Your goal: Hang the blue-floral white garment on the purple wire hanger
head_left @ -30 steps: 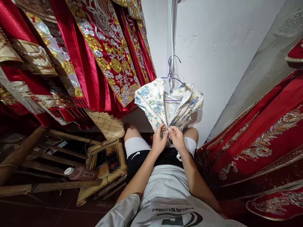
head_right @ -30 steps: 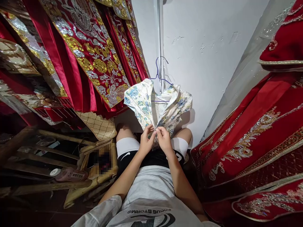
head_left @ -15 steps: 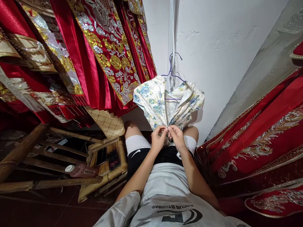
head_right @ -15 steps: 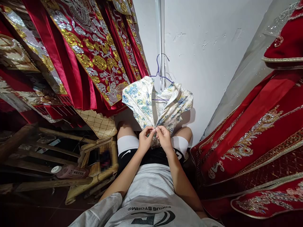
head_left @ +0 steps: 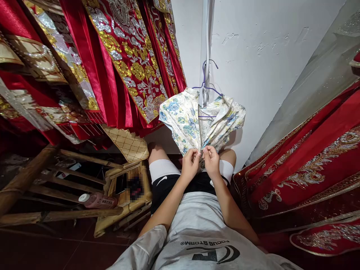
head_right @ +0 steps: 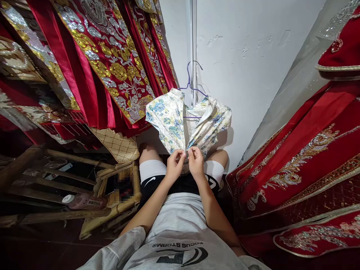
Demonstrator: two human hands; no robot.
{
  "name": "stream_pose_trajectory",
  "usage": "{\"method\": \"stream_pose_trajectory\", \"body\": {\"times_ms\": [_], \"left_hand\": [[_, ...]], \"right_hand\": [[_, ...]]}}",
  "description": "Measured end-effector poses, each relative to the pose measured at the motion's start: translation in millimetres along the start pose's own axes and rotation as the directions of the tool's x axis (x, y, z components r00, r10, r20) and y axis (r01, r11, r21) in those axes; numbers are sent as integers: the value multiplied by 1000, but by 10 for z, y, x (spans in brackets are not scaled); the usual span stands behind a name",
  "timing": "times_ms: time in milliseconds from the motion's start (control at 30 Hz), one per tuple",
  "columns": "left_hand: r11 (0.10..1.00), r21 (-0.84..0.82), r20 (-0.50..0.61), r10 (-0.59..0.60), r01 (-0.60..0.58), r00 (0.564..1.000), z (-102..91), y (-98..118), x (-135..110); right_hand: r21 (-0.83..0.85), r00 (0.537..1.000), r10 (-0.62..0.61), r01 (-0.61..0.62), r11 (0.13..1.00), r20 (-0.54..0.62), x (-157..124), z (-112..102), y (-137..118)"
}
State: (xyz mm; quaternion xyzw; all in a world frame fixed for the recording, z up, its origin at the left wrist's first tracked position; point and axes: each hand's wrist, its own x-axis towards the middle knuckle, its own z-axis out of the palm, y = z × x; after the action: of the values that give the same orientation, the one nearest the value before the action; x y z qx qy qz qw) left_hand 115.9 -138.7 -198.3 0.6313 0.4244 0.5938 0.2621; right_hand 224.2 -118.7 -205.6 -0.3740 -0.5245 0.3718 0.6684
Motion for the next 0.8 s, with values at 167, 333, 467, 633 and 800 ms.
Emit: {"method": "stream_pose_trajectory", "body": {"times_ms": [167,333,467,633,800], "left_hand": [[1000,8,3,-6,6,1000,-21,-6,-10],[999,32,19,15,-16,1000,-24,-23,-29],[1000,27,63,-2,0,998,-23,-13,-41],[1000,6,110,1,-1,994,-41,-24,-48],[1000,10,79,7,-8,997,-82,-69,-56]], "right_hand": [[-81,997,-77,76,994,-18,102,-59,2],[-154,985,-166,158,975,-40,312,-146,-85],[-278,942,-334,314,908,-24,548,-243,-188],[-399,863,-505,476,783,39,920,-328,-361],[-445,799,-596,561,698,73,1302,-327,-596]]}}
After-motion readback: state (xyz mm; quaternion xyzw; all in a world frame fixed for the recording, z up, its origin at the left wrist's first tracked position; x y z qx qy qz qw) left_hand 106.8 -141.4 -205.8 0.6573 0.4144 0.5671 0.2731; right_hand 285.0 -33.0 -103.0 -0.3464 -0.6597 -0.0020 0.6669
